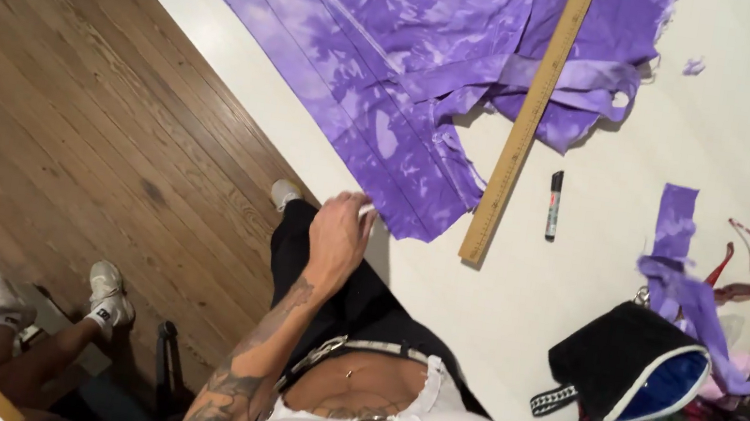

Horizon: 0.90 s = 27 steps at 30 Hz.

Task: Measuring and cutting strips of purple fabric using a ruler, marker, and scissors on a cutting table.

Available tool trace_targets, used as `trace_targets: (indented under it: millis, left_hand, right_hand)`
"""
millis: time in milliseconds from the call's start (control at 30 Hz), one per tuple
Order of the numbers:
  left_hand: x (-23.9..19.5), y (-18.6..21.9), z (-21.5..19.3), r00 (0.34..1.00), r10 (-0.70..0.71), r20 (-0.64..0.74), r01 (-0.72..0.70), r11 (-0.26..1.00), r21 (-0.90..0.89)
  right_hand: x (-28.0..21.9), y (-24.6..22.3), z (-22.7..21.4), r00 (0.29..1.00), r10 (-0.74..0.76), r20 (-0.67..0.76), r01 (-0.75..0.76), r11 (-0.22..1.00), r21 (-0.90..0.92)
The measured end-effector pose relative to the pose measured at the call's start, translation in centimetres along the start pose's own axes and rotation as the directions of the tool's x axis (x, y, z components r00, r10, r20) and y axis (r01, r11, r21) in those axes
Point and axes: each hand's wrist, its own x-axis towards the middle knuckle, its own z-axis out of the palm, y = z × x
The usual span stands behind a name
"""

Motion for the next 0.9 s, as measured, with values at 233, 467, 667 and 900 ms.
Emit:
trace_targets:
  millis: [233, 467, 667, 900]
  left_hand:
    - [1.1, -1.0, 6.2, 0.994, 0.057, -0.089, -0.03, 0.962, 0.271]
    - [3.5, -3.9, 3.6, 0.998, -0.063, -0.024, 0.067, 0.948, 0.31]
    - [1.0, -5.3, 3.3, 0.997, -0.075, -0.003, 0.071, 0.933, 0.352]
    - [-1.3, -7.9, 0.2, 0.99, -0.126, 0.068, 0.097, 0.938, 0.333]
  right_hand:
    - [-9.1, -39.1, -22.5, 0.97, -0.235, 0.069, -0.056, 0.062, 0.997]
    - [-5.3, -53.7, -21.6, 0.877, -0.431, -0.214, 0.448, 0.57, 0.688]
    - [-2.9, -50.0, -17.4, 0.943, -0.248, -0.222, 0.328, 0.575, 0.75]
    - [-1.6, -39.9, -8.6, 0.928, 0.155, -0.339, 0.19, 0.586, 0.788]
